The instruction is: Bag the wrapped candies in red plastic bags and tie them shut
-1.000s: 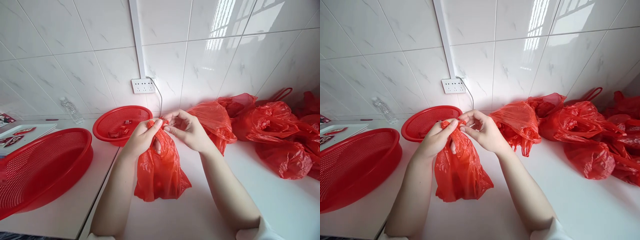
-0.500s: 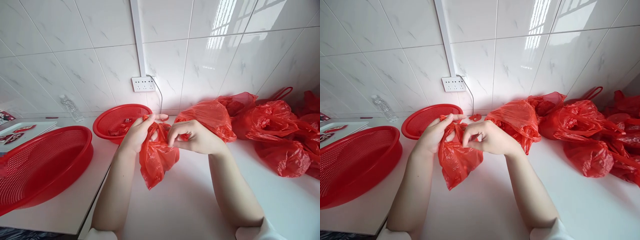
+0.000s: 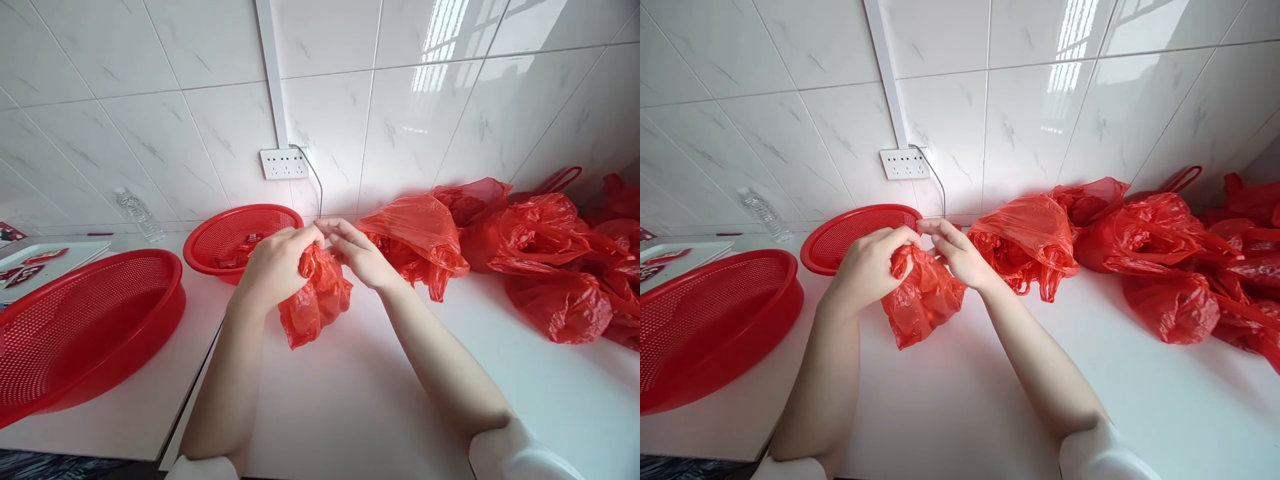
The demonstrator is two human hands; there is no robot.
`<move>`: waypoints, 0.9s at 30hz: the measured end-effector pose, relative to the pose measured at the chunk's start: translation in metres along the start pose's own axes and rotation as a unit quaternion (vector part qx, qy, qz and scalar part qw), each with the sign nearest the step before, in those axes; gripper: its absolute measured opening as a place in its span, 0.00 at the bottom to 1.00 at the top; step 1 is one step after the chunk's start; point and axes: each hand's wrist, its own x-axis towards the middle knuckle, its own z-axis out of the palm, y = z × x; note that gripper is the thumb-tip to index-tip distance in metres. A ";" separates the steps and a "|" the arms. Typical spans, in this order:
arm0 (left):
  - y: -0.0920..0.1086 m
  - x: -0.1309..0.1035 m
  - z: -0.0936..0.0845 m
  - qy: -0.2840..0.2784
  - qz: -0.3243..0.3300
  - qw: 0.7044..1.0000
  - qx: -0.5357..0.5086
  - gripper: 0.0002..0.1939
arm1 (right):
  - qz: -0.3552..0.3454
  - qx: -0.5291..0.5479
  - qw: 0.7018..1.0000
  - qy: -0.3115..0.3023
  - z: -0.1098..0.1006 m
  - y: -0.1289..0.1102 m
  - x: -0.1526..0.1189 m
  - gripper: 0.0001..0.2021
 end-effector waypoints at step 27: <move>-0.015 0.003 0.000 0.059 -0.006 0.983 -0.172 0.10 | -0.101 -0.412 0.899 0.110 -0.016 -0.030 -0.016 0.10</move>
